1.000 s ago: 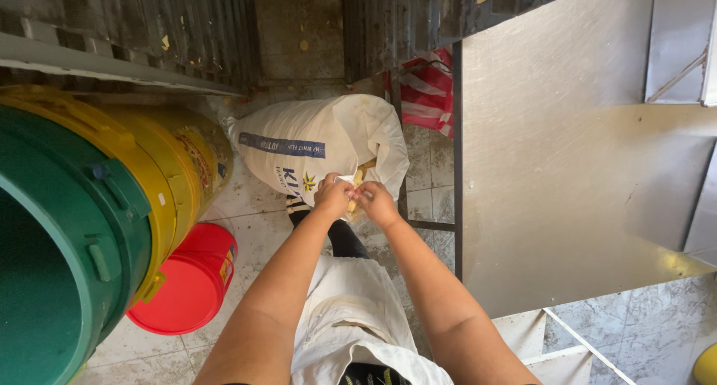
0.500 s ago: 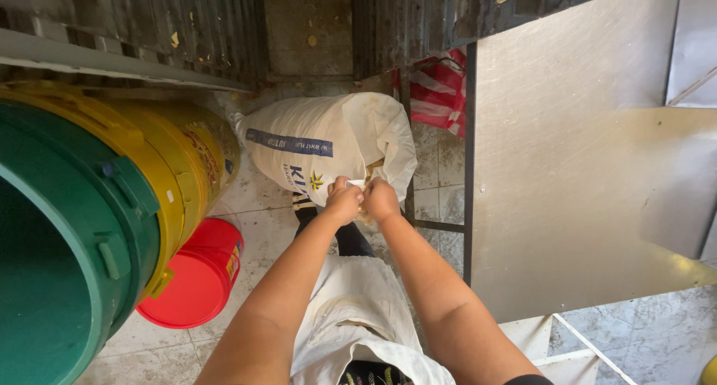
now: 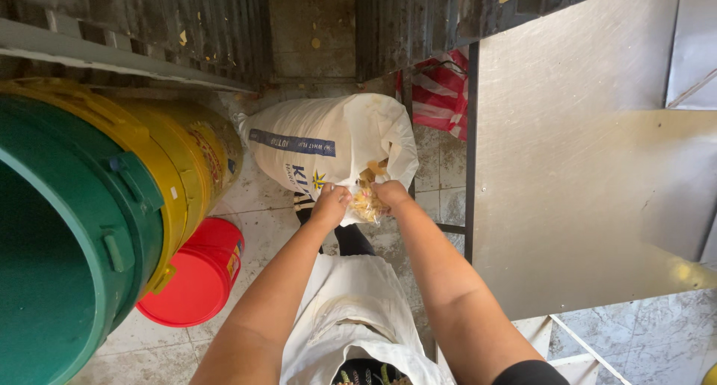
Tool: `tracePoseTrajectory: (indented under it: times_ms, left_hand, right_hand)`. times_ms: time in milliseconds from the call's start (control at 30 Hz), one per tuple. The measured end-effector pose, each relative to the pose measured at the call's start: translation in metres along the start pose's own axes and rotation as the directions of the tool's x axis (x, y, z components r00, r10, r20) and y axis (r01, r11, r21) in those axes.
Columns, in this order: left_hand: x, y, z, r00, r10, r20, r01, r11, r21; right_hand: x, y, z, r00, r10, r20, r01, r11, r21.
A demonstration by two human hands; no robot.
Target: The person tears pieces of bread by hand and places them into metal trays. They also handle a plastic bag containing bread pieces and transfer them into a large sack on the floor.
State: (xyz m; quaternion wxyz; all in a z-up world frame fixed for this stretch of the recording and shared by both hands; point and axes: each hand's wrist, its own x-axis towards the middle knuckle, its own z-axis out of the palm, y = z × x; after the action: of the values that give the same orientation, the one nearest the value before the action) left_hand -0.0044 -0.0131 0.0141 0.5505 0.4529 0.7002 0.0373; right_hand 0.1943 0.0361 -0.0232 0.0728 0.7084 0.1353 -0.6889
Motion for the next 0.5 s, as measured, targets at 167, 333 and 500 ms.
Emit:
tracePoseTrajectory:
  times_ms: [167,333,500]
  left_hand:
    - [-0.013,0.028,-0.015,0.996,0.070,-0.058,-0.062,0.990,0.126]
    - [-0.024,0.049,-0.029,0.998,0.047,-0.035,-0.035,0.962,0.270]
    - [-0.027,0.052,-0.034,0.998,0.049,-0.035,-0.037,0.962,0.272]
  right_hand:
    - [-0.010,0.016,-0.027,0.985,-0.042,0.169,-0.006,0.961,0.276]
    - [-0.012,0.016,-0.022,0.989,-0.089,-0.116,0.091,0.996,0.010]
    - [-0.005,0.010,-0.014,0.941,-0.307,-0.145,0.282,0.945,-0.168]
